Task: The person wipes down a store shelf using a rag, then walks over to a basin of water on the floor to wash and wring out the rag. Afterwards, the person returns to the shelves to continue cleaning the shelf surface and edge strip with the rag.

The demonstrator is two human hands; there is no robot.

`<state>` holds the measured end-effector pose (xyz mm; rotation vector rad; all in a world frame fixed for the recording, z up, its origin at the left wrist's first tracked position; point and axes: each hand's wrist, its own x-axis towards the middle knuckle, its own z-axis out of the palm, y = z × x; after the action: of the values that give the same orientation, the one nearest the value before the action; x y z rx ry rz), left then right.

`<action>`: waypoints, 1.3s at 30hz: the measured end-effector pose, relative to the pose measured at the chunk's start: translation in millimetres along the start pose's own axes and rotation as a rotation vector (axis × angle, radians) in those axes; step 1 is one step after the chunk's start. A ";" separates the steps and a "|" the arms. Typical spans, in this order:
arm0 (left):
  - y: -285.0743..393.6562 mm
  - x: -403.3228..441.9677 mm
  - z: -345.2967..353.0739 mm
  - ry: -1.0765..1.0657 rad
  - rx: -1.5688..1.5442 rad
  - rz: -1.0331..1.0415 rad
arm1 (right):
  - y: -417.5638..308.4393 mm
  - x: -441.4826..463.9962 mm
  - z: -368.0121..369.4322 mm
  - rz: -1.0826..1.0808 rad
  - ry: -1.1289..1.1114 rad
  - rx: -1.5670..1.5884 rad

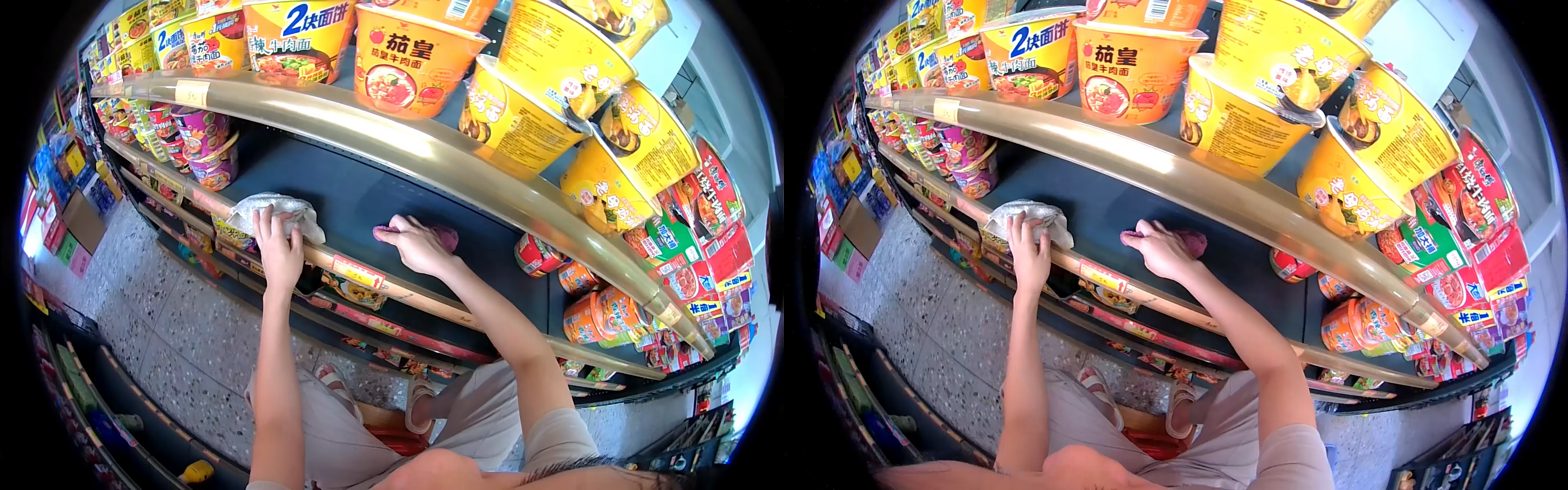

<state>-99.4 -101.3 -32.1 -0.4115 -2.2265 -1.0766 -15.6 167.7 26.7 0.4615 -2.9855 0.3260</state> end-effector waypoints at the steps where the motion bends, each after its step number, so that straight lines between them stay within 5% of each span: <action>1: -0.3 -0.1 0.5 0.004 -0.001 0.001 | -1.0 5.0 1.0 -0.005 0.000 -0.003; 17: -0.1 1.2 1.9 0.033 0.014 0.019 | -9.4 59.3 17.1 -0.007 0.038 0.006; 39: -2.9 -0.4 0.2 0.001 0.001 0.020 | -5.1 -30.6 -11.6 -0.021 -0.037 -0.033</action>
<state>-100.7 -103.0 -34.1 -0.4319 -2.2168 -1.0651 15.8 174.3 34.9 0.5000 -3.0141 0.2691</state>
